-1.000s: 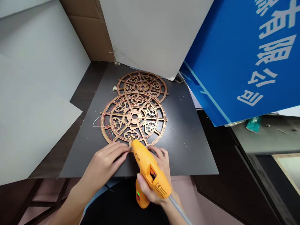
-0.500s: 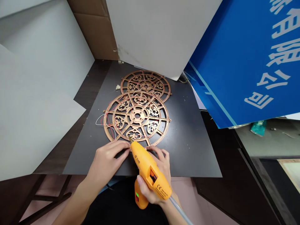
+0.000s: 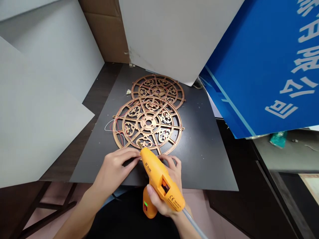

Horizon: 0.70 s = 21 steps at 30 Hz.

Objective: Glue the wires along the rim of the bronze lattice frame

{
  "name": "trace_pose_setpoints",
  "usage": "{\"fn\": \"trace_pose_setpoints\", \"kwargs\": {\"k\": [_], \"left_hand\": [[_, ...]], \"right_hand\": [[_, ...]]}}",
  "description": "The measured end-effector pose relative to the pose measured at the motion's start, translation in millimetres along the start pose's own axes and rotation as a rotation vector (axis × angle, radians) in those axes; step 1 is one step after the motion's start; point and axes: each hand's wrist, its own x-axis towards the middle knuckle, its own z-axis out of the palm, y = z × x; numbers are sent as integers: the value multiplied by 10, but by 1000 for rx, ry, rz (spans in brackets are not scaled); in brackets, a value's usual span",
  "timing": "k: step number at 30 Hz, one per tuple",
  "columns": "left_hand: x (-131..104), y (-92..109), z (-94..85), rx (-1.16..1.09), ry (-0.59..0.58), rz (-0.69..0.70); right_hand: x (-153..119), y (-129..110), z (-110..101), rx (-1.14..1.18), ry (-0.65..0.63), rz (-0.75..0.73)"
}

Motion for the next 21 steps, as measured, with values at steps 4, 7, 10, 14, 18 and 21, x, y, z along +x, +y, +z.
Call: {"fn": "trace_pose_setpoints", "kwargs": {"k": [4, 7, 10, 14, 18, 21], "left_hand": [[7, -5, 4, -35, 14, -19], [11, -5, -1, -52, 10, -34], [14, -6, -5, -52, 3, -42], [16, -4, -1, -43, -9, -51], [32, 15, 8, -57, -6, -124], [49, 30, 19, -94, 0, -182]], "right_hand": [[-27, 0, 68, 108, 34, 86], [-38, -2, 114, 160, 53, 119], [-38, -12, 135, 134, 54, 120], [-34, -13, 144, 91, 57, 96], [-38, 3, 150, 90, 80, 82], [-43, 10, 145, 63, 70, 79]]}}
